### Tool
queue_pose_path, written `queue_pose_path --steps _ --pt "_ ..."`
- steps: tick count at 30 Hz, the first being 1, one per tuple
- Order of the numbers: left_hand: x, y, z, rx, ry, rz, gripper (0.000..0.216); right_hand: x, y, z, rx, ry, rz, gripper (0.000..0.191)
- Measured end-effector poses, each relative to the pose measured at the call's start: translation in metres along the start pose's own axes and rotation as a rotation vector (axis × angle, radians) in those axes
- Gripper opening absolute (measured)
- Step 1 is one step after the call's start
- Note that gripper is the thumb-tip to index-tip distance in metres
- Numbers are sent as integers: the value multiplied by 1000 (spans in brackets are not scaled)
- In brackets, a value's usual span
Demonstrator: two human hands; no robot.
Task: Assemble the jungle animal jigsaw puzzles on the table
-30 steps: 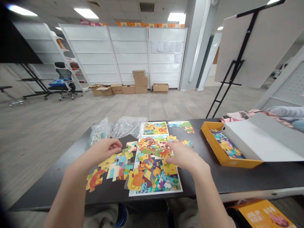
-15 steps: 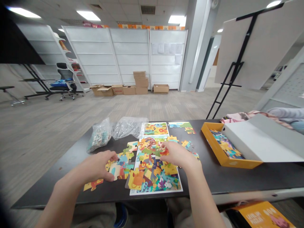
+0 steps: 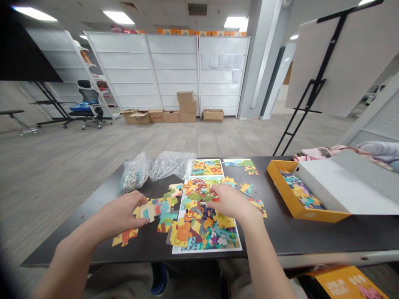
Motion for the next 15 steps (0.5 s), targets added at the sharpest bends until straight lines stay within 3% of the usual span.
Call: queue_pose_path --steps 6,11,15 --pt "-13 -20 -3 -31 -16 151 40 -1 -4 -1 27 -8 5 29" --pt "-14 -21 -5 -21 23 156 38 -2 0 -3 21 -3 32 30" --pt "-12 -11 -1 -16 137 80 37 -2 2 -4 12 -1 36 27"
Point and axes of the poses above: each hand's wrist, its own x-axis away from the middle knuckle, its own z-axis out of the back of the hand, y = z × x, the point moved 2 cm from there along -x, towards the middle knuckle, and after that the axes turned 12 degrees about -y, right-handed, at the moved point
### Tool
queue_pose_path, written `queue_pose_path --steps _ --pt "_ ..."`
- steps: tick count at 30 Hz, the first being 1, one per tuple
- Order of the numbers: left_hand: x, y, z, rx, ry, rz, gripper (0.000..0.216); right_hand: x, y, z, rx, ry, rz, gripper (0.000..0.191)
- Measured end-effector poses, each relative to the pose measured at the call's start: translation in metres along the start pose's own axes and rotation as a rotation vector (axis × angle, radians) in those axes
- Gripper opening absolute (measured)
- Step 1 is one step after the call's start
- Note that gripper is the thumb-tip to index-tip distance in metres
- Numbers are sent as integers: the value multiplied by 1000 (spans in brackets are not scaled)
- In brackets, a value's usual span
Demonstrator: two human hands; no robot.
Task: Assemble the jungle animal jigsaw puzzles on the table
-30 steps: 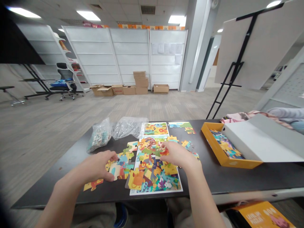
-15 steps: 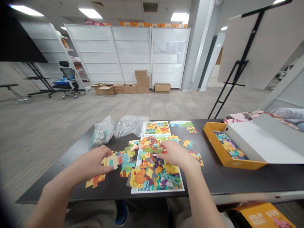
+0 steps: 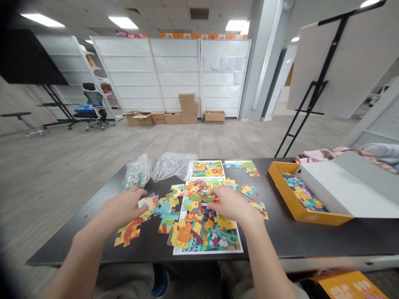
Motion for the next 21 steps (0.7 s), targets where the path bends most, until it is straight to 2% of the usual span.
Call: queue_pose_path --steps 2,4,6,10,16,21 --pt "-2 10 0 64 13 -113 43 0 -1 0 -8 -1 0 26" --pt "-6 21 -2 148 -26 -239 51 -1 -1 1 -17 0 4 26" --pt "-13 30 -5 205 -51 -306 52 -1 0 1 -18 1 6 26" --pt "-25 35 -9 217 -51 -292 46 -2 5 -1 -23 14 2 27" --pt "-27 29 -6 221 -164 -254 63 -1 16 -3 -54 37 24 31" --pt "-27 25 -3 236 -178 -242 58 0 20 -3 -73 24 -3 31"
Point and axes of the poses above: each hand's wrist, its own x-axis away from the middle knuckle, its own z-axis out of the back of the hand, y = z × x, the point moved 2 cm from there along -x, towards the middle knuckle, and after that the axes turned 12 degrees about -y, right-handed, at the moved point
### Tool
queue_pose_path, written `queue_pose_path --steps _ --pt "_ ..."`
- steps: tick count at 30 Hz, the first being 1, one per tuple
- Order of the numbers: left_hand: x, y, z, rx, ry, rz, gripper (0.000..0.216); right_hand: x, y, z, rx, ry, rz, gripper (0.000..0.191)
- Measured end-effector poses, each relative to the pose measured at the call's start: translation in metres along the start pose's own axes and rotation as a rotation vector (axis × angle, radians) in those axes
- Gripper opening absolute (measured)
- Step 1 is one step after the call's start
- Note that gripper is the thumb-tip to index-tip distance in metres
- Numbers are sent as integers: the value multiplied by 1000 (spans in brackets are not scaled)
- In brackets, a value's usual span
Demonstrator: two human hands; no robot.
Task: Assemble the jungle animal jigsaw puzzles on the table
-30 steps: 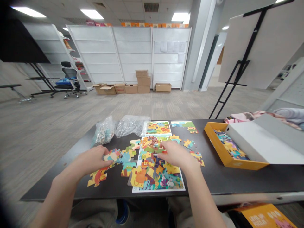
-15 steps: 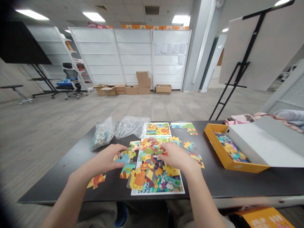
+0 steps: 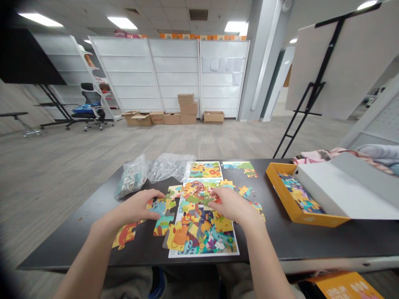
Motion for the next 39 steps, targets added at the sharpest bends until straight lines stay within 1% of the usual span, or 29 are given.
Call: queue_pose_path --steps 4,9,13,17,20,23,25,26,29,32,34,37,39 --pt "0 1 -1 0 14 -26 59 0 0 1 2 -7 -10 31" --pt "0 1 -2 47 81 -97 53 -1 -1 1 8 -12 0 30" --pt "3 1 1 98 128 -132 39 -1 -1 0 2 -10 3 28" --pt "8 8 11 179 171 -155 23 0 -1 1 -22 4 2 28" --pt "11 20 15 379 228 -222 24 1 -7 3 -55 26 33 27" --pt "8 36 13 730 290 -312 42 3 -20 5 -179 2 118 26" --pt "1 49 7 954 280 -365 52 3 -31 5 -305 -40 201 27" --pt "-3 56 3 1040 266 -389 53 2 -35 5 -361 -54 245 27" --pt "-19 75 -9 1211 271 -420 47 -1 -41 6 -476 -28 335 29" --pt "-33 90 -20 1245 221 -386 44 -6 -30 6 -546 58 320 36" --pt "-37 98 -24 1226 160 -383 44 -8 -19 7 -622 108 308 36" --pt "-40 107 -26 1190 59 -400 49 -9 -5 9 -747 143 289 37" --pt "-41 110 -26 1166 22 -421 49 -9 1 9 -788 161 260 39"
Point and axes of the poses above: each hand's wrist, its own x-axis away from the middle knuckle, its own z-axis out of the back of the hand, y = z × x, the point moved 2 cm from there along -x, towards the middle knuckle, and after that the axes turned 12 degrees about -y, right-handed, at the moved point
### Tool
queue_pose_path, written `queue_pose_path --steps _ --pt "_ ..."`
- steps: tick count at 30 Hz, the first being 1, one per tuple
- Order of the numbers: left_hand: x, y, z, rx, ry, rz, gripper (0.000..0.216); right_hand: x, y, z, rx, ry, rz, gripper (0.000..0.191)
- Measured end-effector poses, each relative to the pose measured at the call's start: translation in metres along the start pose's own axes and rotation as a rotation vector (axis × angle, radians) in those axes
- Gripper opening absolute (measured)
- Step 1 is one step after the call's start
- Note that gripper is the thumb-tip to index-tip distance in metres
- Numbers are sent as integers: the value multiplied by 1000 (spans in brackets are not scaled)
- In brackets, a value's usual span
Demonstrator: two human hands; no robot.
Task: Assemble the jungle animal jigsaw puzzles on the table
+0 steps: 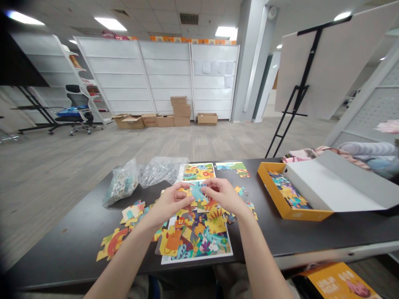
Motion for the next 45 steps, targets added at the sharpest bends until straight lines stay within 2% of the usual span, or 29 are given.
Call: queue_pose_path --steps 8,12,16,22,27,34,39,45 --pt "-13 -6 1 20 -4 -31 48 -3 5 8 -52 95 8 43" --pt "-16 -7 2 24 51 -26 47 4 4 14 -37 43 -50 46" --pt "-16 -7 2 34 35 -9 48 11 8 21 -19 -31 -86 43" --pt "-13 -6 1 28 12 8 44 10 20 25 -5 -17 -83 40" --pt "-16 -10 4 1 28 -2 35 7 19 20 21 -15 -87 34" --pt "-26 -25 12 -119 149 -5 22 4 16 12 84 -22 -74 32" --pt "-28 -26 14 -189 169 -39 14 1 21 12 112 1 -75 30" --pt "-28 -23 12 -244 239 -45 12 -2 37 16 78 96 -99 28"
Point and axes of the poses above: each hand's wrist, its own x-axis away from the middle knuckle, its own z-axis out of the back of the hand, y = z × x, the point moved 2 cm from there along -x, towards the middle knuckle, and after that the axes turned 12 degrees about -y, right-handed, at the moved point
